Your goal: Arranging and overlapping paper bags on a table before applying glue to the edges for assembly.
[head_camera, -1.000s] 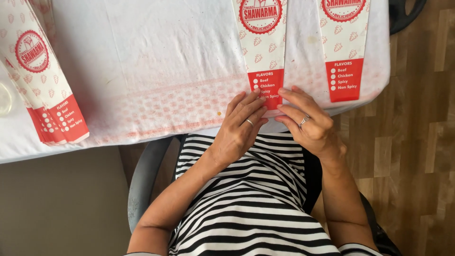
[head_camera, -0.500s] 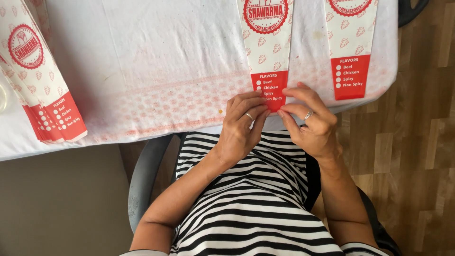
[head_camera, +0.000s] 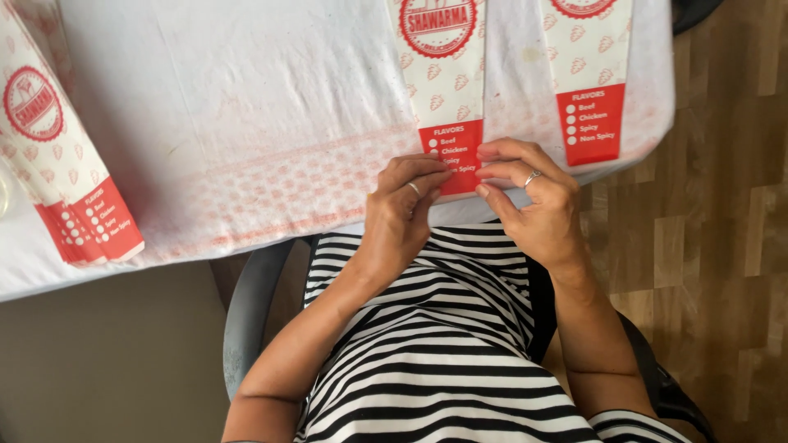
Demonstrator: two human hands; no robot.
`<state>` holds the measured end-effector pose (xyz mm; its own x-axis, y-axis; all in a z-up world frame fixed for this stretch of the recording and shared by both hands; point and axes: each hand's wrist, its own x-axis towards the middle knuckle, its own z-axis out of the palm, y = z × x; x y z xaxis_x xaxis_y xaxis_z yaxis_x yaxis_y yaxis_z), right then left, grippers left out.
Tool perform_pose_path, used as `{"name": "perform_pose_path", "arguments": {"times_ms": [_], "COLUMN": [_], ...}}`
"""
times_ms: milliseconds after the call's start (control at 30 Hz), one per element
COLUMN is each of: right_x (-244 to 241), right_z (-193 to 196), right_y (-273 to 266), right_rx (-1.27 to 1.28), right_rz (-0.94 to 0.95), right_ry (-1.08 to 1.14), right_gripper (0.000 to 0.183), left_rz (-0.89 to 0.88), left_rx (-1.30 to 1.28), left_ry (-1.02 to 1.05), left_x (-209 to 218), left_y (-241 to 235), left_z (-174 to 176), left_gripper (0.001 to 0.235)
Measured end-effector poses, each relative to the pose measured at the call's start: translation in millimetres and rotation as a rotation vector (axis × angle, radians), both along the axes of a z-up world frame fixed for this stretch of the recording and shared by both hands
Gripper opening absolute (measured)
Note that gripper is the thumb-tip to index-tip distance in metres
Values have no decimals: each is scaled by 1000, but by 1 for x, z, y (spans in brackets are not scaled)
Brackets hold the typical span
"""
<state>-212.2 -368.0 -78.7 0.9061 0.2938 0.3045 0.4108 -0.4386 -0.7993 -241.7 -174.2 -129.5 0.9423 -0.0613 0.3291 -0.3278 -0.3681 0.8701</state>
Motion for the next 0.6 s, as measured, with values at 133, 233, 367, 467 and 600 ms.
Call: {"name": "perform_pose_path", "arguments": {"times_ms": [133,233,367,467,600], "right_x": [-4,-5,-9,-9,-9], "right_z": [2,-3,-21,-33,-39], "right_y": [-12,-38,-69,-80,-94], "right_rx": [0,-31,-225,-293,-303], "right_rz": [-50,-144,-258,-307,-343], "right_ry": [7,-138,-298,-284,-286], "right_gripper": [21,20,22,25,26], "left_rz": [-97,-159,-199,-200,-210], "left_rx": [122,297,397,428,424], "left_ry": [-40,-33,-71,-126,-153], "left_x": [6,11,20,32,38], "left_y": [7,5,-14,-37,-67], "left_z": [18,19,6,-4,-9], "left_gripper": [28,34,37,37,38]}}
